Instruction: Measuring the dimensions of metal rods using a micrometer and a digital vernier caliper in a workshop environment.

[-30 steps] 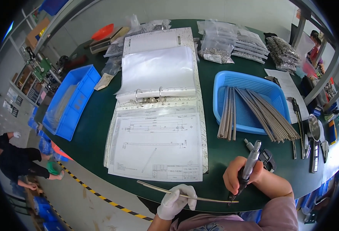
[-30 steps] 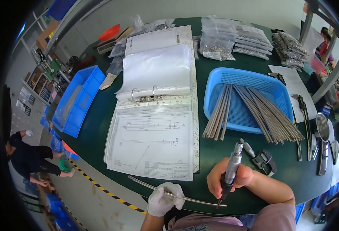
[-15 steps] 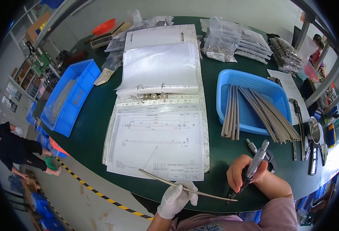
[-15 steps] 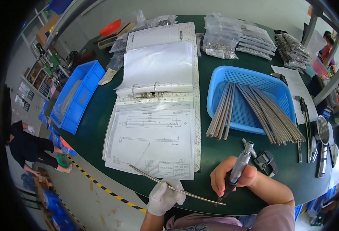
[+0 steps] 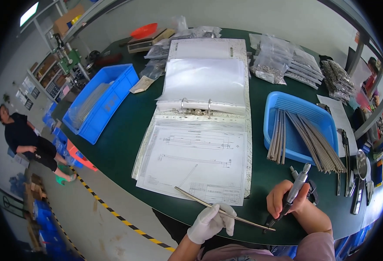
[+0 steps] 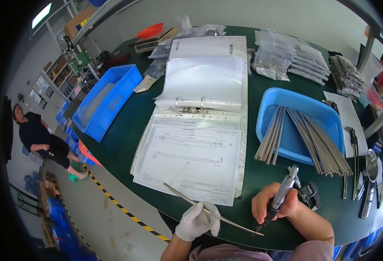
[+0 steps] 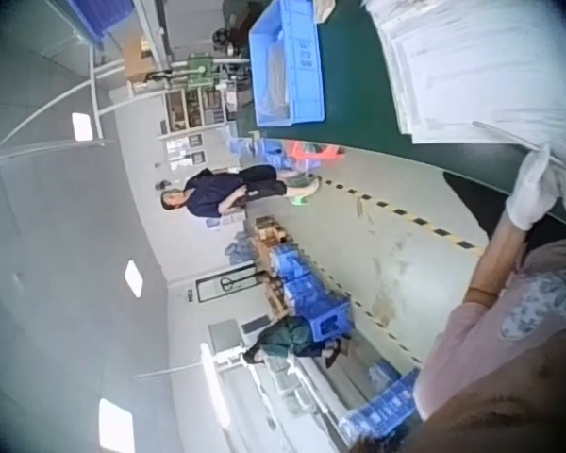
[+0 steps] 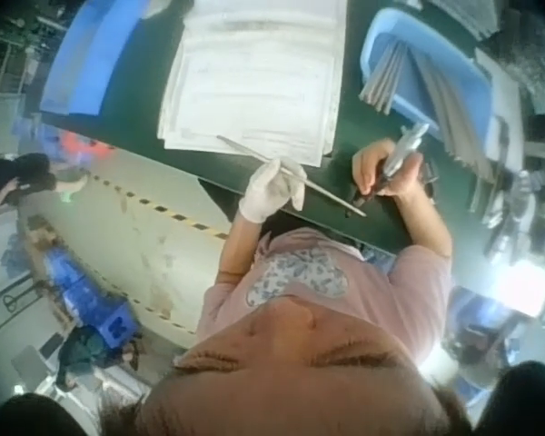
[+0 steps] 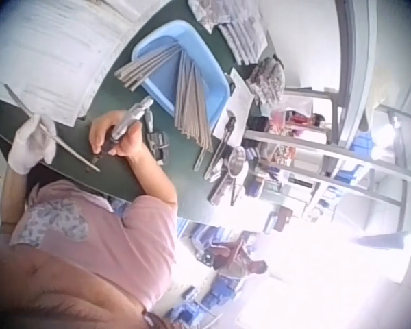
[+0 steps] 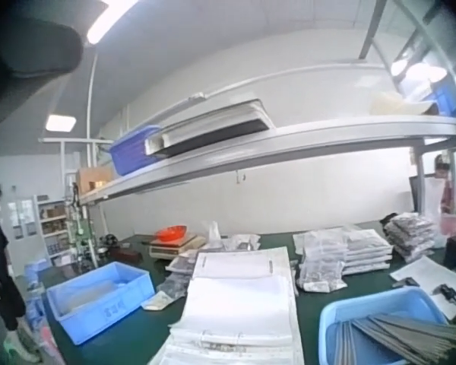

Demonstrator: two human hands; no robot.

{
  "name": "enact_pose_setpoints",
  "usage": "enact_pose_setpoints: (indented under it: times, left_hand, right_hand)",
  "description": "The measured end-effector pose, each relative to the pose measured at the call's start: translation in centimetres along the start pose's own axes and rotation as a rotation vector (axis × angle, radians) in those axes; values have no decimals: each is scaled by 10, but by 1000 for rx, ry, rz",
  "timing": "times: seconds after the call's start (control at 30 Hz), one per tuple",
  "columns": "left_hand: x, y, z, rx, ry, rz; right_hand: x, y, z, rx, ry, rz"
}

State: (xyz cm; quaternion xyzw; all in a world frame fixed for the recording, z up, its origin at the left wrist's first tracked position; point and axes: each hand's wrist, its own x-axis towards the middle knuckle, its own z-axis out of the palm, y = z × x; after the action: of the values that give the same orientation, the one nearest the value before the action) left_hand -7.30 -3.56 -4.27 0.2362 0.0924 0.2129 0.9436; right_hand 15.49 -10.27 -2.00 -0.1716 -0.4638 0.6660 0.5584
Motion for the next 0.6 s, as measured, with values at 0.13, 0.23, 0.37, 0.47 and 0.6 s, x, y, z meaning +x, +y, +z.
enact_pose_setpoints:
  times: [0.13, 0.23, 0.37, 0.47, 0.6]
  left_hand:
    - [0, -1, -8, -22, -57, -117]
    - [-2, 1, -10, 4, -59, -142]
    - [-1, -2, -11, -6, -49, -134]
    - [0, -6, -13, -31, -69, -122]
    - [3, -4, -13, -80, -89, -130]
  right_hand:
    - [-2, 0, 2, -6, 40, -11]
    - [0, 1, 2, -19, 55, -19]
    - [-1, 2, 0, -57, 82, -5]
    - [-1, 2, 0, -69, 105, -28]
    - [0, 5, -9, -150, 51, -53]
